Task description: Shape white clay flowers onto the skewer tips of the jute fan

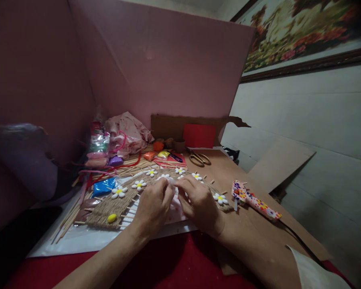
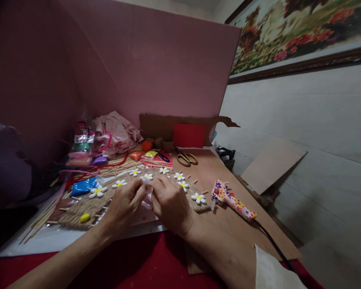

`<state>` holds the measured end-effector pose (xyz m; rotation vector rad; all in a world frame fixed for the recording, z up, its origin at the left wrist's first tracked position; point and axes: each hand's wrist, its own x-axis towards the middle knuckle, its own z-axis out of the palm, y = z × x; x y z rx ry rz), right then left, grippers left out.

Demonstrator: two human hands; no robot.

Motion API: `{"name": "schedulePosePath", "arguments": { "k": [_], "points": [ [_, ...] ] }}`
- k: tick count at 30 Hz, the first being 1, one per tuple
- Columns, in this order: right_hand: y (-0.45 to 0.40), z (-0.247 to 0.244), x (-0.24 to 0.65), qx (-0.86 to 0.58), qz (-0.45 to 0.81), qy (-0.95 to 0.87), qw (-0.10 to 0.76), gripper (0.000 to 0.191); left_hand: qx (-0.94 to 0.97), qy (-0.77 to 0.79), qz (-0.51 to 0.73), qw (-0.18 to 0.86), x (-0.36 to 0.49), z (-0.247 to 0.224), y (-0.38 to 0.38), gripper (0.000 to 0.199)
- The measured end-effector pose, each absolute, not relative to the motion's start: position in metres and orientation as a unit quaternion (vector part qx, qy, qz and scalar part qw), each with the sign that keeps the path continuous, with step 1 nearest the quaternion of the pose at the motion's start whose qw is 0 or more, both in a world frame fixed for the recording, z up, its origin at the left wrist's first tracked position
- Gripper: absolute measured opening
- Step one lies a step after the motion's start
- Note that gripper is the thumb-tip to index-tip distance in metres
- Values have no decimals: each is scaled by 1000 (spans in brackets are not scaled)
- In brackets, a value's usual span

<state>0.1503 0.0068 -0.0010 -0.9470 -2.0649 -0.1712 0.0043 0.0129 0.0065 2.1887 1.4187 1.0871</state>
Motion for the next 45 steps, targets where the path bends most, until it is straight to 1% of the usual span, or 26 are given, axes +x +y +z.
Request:
{"name": "schedulePosePath", "arguments": {
  "k": [7,12,18,20,23,27,29,30,33,35,36,38,42,45],
  "points": [
    [5,-2,148,-370,-53,-821,431,25,777,474,389,144,5,9,12,21],
    [6,-3,144,-363,-21,-803,473,23,784,469,385,133,3,8,12,21],
    [9,-3,144,-374,39,-767,521,23,786,398,435,183,4,6,9,25],
    [10,-2,145,-372,85,-752,538,22,789,375,447,193,5,8,8,25],
    [14,0,148,-380,198,-705,565,19,771,378,476,189,3,14,10,20],
    [21,1,150,-358,335,-624,608,13,651,446,591,170,-7,22,20,15],
    [24,1,150,-339,375,-598,622,10,607,462,609,219,-11,23,26,18],
    [24,1,150,-332,390,-588,626,9,599,456,599,272,-11,23,27,23],
    [24,1,150,-325,422,-571,625,8,564,388,529,501,-6,22,25,33],
    [23,1,149,-326,438,-566,618,8,515,320,494,624,0,20,22,34],
    [23,1,149,-327,445,-562,616,8,488,305,501,646,2,20,20,32],
    [23,1,148,-328,452,-551,620,14,459,303,515,658,5,18,19,30],
    [22,1,148,-330,458,-536,628,28,470,340,527,621,1,15,22,32],
    [22,1,148,-329,460,-558,607,30,485,364,538,585,-1,13,25,35]
  ]
}}
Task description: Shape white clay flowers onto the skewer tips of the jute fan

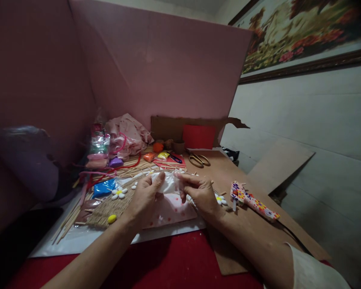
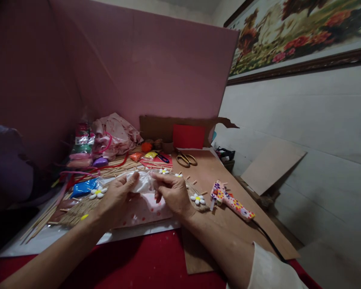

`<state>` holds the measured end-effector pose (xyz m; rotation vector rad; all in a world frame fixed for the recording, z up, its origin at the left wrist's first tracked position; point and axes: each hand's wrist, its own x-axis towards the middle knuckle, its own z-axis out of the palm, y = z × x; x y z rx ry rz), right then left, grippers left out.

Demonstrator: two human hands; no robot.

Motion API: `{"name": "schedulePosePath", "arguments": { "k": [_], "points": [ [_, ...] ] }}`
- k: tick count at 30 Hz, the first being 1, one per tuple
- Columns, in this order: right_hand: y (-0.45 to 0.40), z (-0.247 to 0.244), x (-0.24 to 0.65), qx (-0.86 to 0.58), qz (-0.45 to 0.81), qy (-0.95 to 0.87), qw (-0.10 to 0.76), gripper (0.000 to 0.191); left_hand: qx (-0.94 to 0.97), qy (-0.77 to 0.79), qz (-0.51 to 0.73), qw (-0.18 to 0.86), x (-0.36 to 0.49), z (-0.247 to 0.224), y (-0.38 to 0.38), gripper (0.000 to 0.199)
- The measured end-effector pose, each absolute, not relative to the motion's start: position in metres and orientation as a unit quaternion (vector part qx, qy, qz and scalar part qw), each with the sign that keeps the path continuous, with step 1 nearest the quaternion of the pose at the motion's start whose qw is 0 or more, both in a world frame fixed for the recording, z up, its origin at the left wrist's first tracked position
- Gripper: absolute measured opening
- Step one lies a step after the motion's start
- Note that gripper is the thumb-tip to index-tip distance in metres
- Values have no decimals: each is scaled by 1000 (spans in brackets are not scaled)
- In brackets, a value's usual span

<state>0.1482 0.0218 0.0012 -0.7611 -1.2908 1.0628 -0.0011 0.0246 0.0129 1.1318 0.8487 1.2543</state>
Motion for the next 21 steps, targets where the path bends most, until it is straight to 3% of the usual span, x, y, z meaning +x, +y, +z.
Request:
{"name": "schedulePosePath", "arguments": {
  "k": [21],
  "points": [
    [22,-1,147,-291,468,-592,589,29,435,380,578,577,4,12,21,34]
  ]
}}
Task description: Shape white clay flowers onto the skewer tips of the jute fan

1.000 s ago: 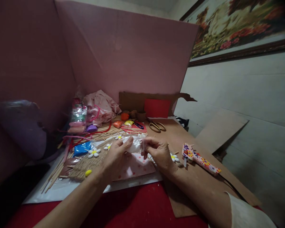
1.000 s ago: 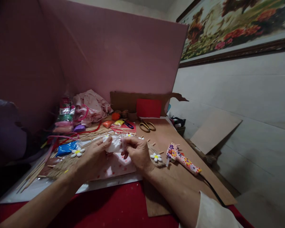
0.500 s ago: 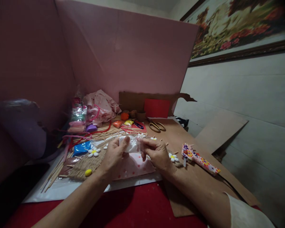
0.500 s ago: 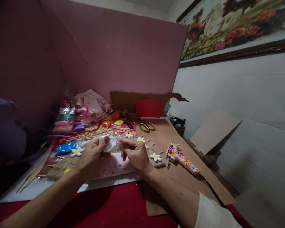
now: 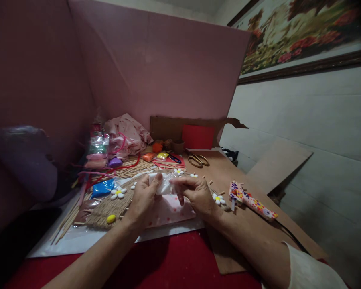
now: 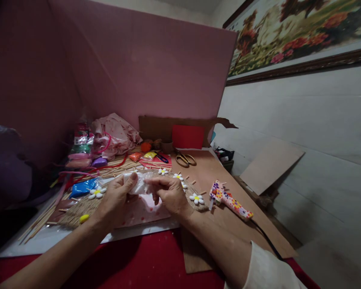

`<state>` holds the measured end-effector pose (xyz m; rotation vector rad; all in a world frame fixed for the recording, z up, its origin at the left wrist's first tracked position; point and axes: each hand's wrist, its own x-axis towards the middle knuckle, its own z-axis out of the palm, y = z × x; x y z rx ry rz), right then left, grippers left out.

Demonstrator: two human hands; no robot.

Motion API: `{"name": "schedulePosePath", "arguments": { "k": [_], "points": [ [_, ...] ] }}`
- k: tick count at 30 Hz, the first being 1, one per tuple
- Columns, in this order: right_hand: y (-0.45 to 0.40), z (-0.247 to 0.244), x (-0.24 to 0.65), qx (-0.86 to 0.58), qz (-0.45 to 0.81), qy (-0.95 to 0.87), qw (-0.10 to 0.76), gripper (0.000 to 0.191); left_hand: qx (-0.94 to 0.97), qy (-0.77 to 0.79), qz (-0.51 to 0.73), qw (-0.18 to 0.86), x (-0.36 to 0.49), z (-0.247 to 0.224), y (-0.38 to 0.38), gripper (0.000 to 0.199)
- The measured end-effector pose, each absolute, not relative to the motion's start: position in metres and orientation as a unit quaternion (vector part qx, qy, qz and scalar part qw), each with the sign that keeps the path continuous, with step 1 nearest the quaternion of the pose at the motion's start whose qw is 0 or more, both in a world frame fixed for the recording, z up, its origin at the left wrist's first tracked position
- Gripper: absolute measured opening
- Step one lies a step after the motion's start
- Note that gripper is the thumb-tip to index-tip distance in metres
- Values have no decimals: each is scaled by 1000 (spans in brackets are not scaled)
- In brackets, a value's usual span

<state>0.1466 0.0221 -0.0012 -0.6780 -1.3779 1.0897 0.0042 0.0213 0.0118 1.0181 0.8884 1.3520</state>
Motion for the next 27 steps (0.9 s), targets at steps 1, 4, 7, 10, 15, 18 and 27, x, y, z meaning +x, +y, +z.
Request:
{"name": "schedulePosePath", "arguments": {
  "k": [1,4,7,10,15,18,27],
  "points": [
    [23,-3,147,-297,463,-590,592,30,432,378,578,581,4,13,21,33],
    [26,-8,147,-309,451,-594,590,33,430,376,566,595,2,17,20,28],
    [27,-10,147,-321,438,-615,572,32,443,378,543,605,0,19,21,26],
    [24,-7,148,-323,443,-616,566,27,474,395,537,575,-2,17,23,29],
    [20,-1,149,-310,498,-580,566,26,571,406,544,462,-4,17,22,23],
    [20,-1,149,-345,489,-575,557,27,632,378,539,407,-2,18,20,17],
    [18,0,145,-376,386,-549,639,25,514,389,576,502,10,8,20,21]
  ]
}}
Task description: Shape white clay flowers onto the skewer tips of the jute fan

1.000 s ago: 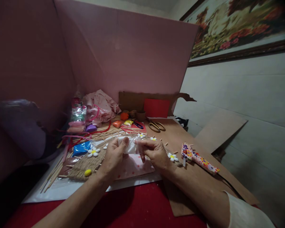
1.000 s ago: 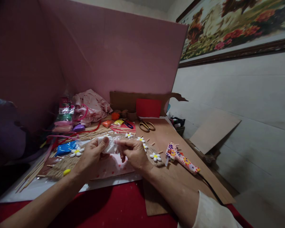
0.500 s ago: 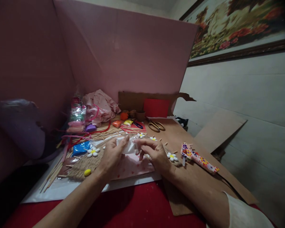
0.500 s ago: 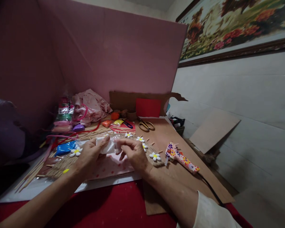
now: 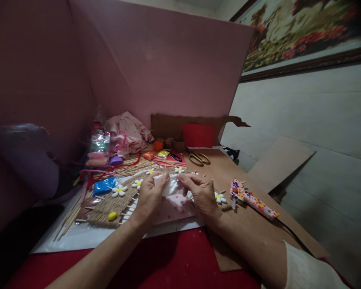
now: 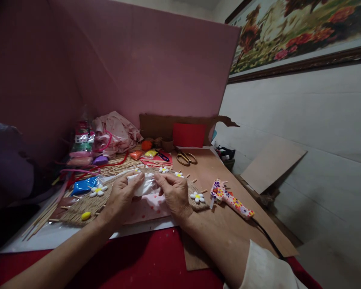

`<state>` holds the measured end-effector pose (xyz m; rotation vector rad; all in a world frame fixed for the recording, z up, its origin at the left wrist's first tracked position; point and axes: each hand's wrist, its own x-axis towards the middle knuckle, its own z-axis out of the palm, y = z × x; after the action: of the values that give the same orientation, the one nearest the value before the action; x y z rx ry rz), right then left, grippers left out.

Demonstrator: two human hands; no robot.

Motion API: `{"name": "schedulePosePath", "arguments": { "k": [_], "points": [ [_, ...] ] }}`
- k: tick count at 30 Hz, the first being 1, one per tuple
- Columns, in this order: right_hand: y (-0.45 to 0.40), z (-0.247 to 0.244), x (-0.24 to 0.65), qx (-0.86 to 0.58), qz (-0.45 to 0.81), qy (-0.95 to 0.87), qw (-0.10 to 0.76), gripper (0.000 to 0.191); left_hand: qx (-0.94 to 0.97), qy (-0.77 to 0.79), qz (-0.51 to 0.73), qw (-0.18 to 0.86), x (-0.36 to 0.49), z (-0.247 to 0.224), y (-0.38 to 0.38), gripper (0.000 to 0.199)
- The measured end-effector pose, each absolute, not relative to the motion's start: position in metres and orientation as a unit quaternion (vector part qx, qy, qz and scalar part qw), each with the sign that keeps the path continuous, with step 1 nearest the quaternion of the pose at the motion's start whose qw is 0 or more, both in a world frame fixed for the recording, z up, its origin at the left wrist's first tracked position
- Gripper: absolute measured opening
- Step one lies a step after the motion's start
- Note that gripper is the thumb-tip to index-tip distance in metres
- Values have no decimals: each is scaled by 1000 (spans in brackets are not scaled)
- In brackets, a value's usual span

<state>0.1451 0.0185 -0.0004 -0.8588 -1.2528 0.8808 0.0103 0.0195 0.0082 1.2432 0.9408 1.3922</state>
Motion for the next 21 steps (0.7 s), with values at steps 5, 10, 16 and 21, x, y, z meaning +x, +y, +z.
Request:
{"name": "schedulePosePath", "arguments": {
  "k": [5,10,16,21],
  "points": [
    [17,1,144,-347,469,-551,596,18,501,393,583,504,8,13,17,24],
    [15,-2,142,-324,531,-536,571,28,511,402,575,497,6,15,17,25],
    [16,-3,142,-287,520,-565,573,16,518,398,586,479,5,11,20,25],
    [22,-6,141,-278,471,-578,605,24,524,391,561,507,2,14,18,26]
  ]
}}
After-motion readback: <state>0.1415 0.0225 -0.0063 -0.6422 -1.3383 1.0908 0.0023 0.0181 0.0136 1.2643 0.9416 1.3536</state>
